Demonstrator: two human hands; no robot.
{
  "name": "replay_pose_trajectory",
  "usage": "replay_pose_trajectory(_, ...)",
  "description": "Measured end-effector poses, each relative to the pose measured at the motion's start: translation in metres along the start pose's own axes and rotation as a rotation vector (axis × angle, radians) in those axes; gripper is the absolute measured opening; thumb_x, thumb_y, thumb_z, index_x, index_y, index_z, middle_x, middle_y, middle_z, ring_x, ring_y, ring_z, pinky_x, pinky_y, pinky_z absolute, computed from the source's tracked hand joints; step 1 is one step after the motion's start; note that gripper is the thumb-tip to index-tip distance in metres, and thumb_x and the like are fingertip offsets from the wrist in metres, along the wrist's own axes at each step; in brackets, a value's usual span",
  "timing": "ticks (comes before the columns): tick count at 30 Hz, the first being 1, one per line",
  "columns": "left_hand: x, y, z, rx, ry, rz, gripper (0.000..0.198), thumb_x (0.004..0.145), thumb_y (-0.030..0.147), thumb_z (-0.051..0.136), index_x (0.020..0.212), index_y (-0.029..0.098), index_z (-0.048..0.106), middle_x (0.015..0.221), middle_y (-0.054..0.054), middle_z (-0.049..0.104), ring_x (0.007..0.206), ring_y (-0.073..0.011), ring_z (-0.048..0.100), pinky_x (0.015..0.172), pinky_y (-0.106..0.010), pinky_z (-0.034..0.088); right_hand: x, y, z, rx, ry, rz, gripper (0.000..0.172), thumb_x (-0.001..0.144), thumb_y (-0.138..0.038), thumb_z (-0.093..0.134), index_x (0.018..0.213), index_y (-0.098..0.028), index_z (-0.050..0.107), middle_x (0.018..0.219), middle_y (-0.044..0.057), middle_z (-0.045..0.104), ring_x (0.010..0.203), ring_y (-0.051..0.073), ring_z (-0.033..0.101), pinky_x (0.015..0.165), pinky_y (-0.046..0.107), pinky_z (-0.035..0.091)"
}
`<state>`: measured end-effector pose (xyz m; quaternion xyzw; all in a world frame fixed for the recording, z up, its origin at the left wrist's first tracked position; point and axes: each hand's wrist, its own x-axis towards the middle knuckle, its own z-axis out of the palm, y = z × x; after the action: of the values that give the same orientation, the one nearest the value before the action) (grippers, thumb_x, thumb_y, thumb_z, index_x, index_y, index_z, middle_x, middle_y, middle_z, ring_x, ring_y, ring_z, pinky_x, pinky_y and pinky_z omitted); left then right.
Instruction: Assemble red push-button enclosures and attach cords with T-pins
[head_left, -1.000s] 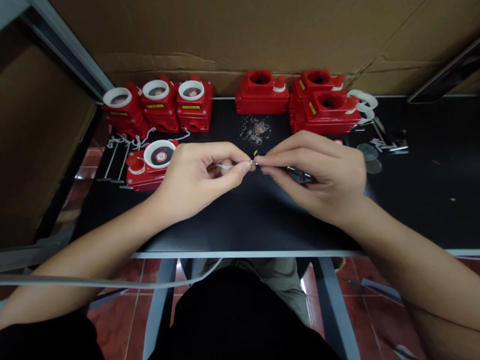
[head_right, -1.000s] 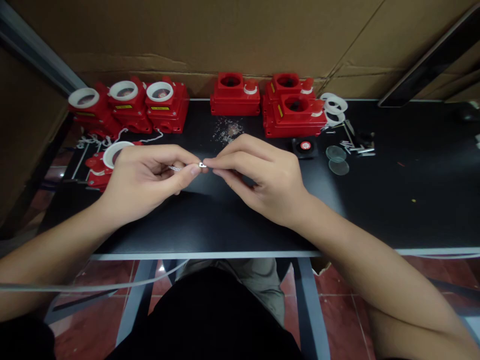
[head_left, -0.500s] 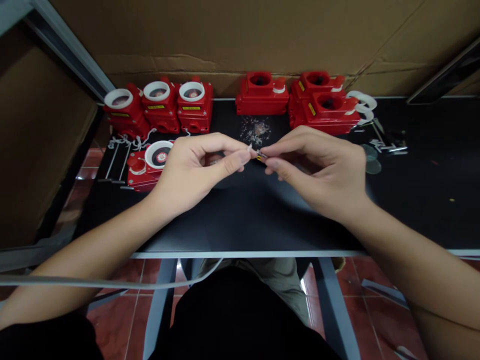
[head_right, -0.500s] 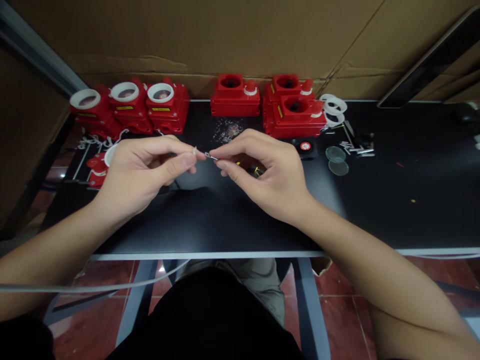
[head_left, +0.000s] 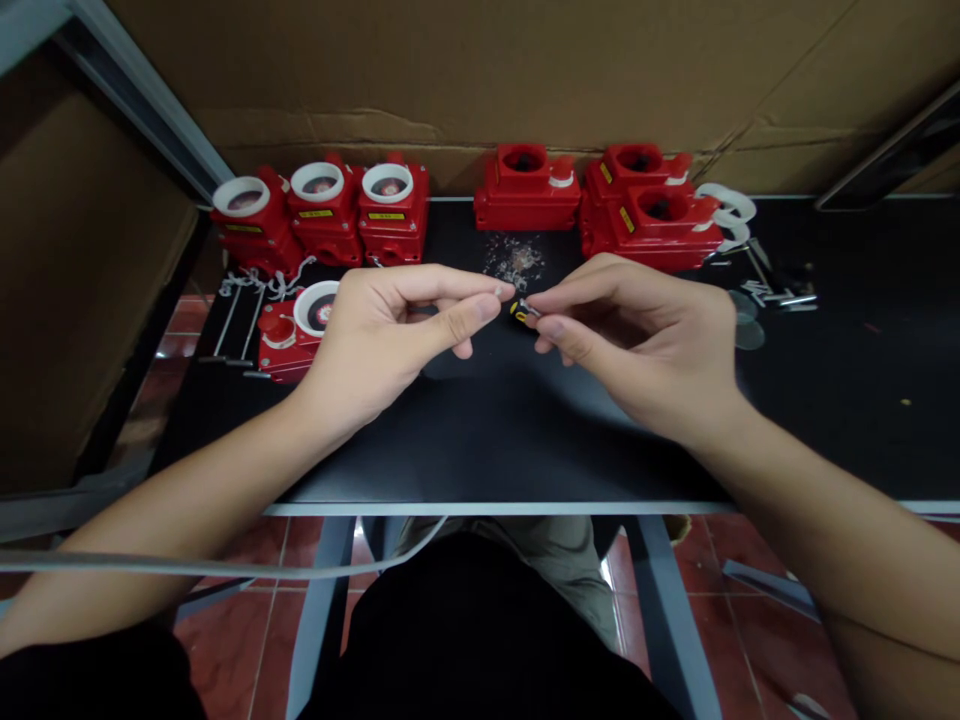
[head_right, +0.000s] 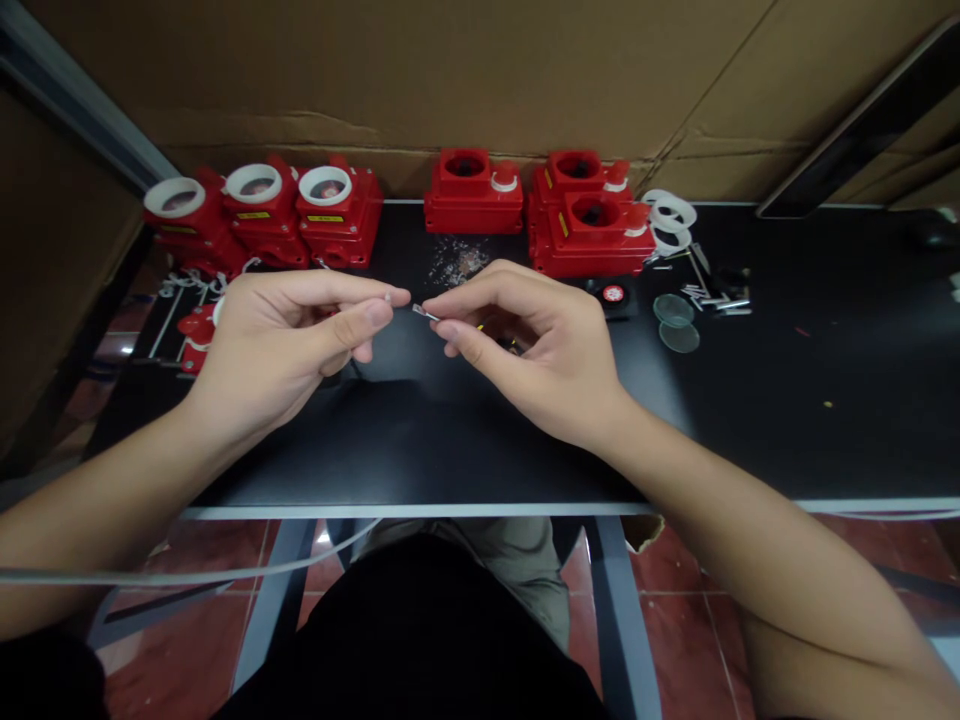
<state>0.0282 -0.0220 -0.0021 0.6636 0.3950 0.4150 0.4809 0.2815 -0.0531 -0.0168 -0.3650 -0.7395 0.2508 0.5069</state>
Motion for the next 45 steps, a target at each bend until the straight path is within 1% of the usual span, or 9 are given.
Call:
replay_pose_trajectory(3, 0.000, 0.000, 0.001, -0.005, 0.000, 0.014, 0.024, 0.098, 0.044, 0.098, 0.107, 0.022, 0.096, 0.089, -0.005, 0.088, 0.068, -0.0155, 0.073, 0.062, -0.027, 0.057, 0.000, -0.001, 0.001, 0.003, 0.005, -0.008, 0.012, 0.107, -0.021, 0.089, 0.116, -0.027, 0.093, 0.104, 0.004, 0.087, 0.077, 0.016, 0.080, 0.065, 0.030, 0.070)
replay_pose_trajectory(6, 0.000, 0.001, 0.003, 0.003, -0.025, 0.000, 0.022, 0.096, 0.041, 0.097, 0.103, 0.021, 0.096, 0.088, -0.005, 0.087, 0.068, -0.0150, 0.073, 0.061, -0.026, 0.057, -0.001, -0.002, 0.002, -0.039, 0.011, -0.027, 0.012, 0.107, -0.022, 0.088, 0.116, -0.029, 0.093, 0.104, 0.004, 0.088, 0.078, 0.018, 0.080, 0.063, 0.033, 0.069)
replay_pose_trajectory(13, 0.001, 0.002, 0.004, -0.017, -0.110, 0.003, 0.016, 0.093, 0.035, 0.094, 0.094, 0.019, 0.091, 0.084, -0.002, 0.084, 0.073, -0.0146, 0.074, 0.066, -0.024, 0.059, 0.001, -0.005, -0.001, -0.158, -0.030, -0.165, 0.021, 0.107, -0.014, 0.084, 0.116, -0.030, 0.093, 0.104, 0.005, 0.089, 0.088, 0.022, 0.082, 0.069, 0.036, 0.067)
replay_pose_trajectory(18, 0.001, -0.001, 0.004, -0.035, -0.099, 0.010, 0.019, 0.089, 0.035, 0.097, 0.089, 0.019, 0.087, 0.088, -0.003, 0.086, 0.077, -0.0156, 0.076, 0.069, -0.024, 0.061, 0.002, -0.002, -0.002, -0.166, -0.051, -0.203, 0.021, 0.106, -0.014, 0.085, 0.118, -0.029, 0.094, 0.104, 0.005, 0.089, 0.088, 0.020, 0.082, 0.069, 0.034, 0.066)
replay_pose_trajectory(26, 0.001, -0.003, 0.004, -0.089, -0.112, 0.037, 0.005, 0.089, 0.022, 0.093, 0.087, 0.021, 0.089, 0.084, 0.000, 0.086, 0.068, -0.0113, 0.073, 0.067, -0.022, 0.061, 0.001, -0.003, -0.001, -0.210, -0.062, -0.234, 0.022, 0.106, -0.013, 0.083, 0.118, -0.028, 0.094, 0.103, 0.006, 0.088, 0.086, 0.021, 0.081, 0.071, 0.036, 0.067)
replay_pose_trajectory(30, 0.001, -0.004, 0.004, -0.080, -0.114, 0.025, 0.005, 0.090, 0.023, 0.093, 0.087, 0.022, 0.089, 0.085, 0.000, 0.087, 0.068, -0.0134, 0.075, 0.066, -0.024, 0.061, 0.000, -0.003, -0.003, -0.277, -0.057, -0.299, 0.025, 0.107, -0.013, 0.083, 0.122, -0.030, 0.092, 0.106, 0.005, 0.087, 0.089, 0.022, 0.082, 0.074, 0.037, 0.069)
replay_pose_trajectory(34, 0.000, -0.004, 0.004, -0.049, -0.104, 0.021, 0.005, 0.091, 0.023, 0.091, 0.086, 0.023, 0.089, 0.087, -0.001, 0.089, 0.074, -0.0168, 0.079, 0.069, -0.026, 0.062, -0.001, -0.004, -0.004, -0.369, -0.083, -0.329, 0.031, 0.109, -0.010, 0.081, 0.126, -0.034, 0.089, 0.109, 0.004, 0.086, 0.094, 0.023, 0.084, 0.081, 0.039, 0.073)
replay_pose_trajectory(38, 0.000, -0.004, 0.005, -0.026, -0.095, -0.017, 0.003, 0.091, 0.026, 0.092, 0.090, 0.023, 0.091, 0.090, -0.003, 0.090, 0.079, -0.0196, 0.081, 0.070, -0.027, 0.063, -0.001, -0.003, -0.006, -0.449, -0.093, -0.395, 0.032, 0.111, -0.009, 0.077, 0.130, -0.033, 0.087, 0.107, 0.004, 0.086, 0.092, 0.021, 0.084, 0.080, 0.036, 0.071)
replay_pose_trajectory(45, 0.001, -0.001, 0.004, -0.038, -0.134, -0.057, 0.008, 0.090, 0.031, 0.094, 0.093, 0.023, 0.092, 0.087, -0.003, 0.087, 0.073, -0.0160, 0.073, 0.065, -0.026, 0.056, -0.003, -0.002, -0.008, -0.503, -0.117, -0.449, 0.030, 0.113, -0.009, 0.075, 0.130, -0.030, 0.086, 0.109, 0.005, 0.088, 0.092, 0.019, 0.084, 0.078, 0.033, 0.069)
